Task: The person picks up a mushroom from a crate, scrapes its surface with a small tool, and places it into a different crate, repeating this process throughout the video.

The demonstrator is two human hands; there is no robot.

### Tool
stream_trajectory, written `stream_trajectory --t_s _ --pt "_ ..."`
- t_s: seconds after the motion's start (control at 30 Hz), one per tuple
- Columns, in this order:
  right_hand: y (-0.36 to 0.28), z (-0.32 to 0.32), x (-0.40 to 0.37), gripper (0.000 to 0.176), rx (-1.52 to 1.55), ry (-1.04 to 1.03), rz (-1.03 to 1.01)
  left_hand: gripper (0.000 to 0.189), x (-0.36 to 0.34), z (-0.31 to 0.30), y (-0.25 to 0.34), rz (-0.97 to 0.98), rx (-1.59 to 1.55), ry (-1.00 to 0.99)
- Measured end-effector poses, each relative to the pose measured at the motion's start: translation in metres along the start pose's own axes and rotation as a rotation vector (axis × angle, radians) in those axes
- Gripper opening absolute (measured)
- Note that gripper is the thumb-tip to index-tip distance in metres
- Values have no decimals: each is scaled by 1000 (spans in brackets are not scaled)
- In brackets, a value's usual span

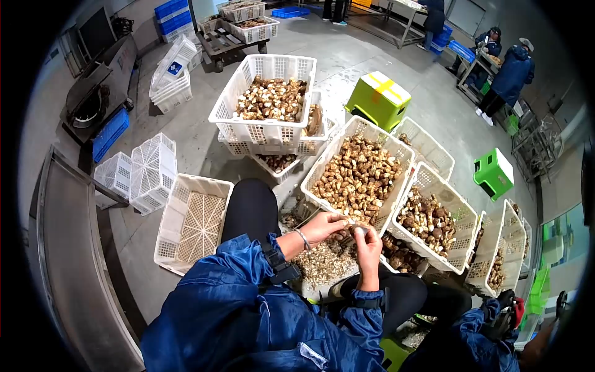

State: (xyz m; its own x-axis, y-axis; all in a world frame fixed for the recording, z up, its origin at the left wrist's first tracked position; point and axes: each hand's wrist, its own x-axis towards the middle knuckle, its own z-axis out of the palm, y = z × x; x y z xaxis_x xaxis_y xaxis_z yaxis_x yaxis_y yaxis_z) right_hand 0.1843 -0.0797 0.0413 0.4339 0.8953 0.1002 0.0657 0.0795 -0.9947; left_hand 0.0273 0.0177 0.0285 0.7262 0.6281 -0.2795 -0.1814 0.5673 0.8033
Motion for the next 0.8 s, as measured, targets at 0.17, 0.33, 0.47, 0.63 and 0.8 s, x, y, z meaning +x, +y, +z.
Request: stream_trajectory --t_s 0.17,0.33,0.47,0.63,0.8 --pt "-3 -2 -1 12 1 -27 72 27 -1 -2 1 -56 -20 7" --pt "-14 6 1 13 -180 -83 -253 34 -7 8 15 -82 -13 61" --pt "-4 -4 0 12 24 -70 99 32 -7 7 16 -96 33 80" --pt "-13 4 2 14 -143 -118 -213 30 -2 0 10 -112 9 51" --pt "-13 -1 2 14 47 -56 62 26 -3 -1 11 -166 -70 85"
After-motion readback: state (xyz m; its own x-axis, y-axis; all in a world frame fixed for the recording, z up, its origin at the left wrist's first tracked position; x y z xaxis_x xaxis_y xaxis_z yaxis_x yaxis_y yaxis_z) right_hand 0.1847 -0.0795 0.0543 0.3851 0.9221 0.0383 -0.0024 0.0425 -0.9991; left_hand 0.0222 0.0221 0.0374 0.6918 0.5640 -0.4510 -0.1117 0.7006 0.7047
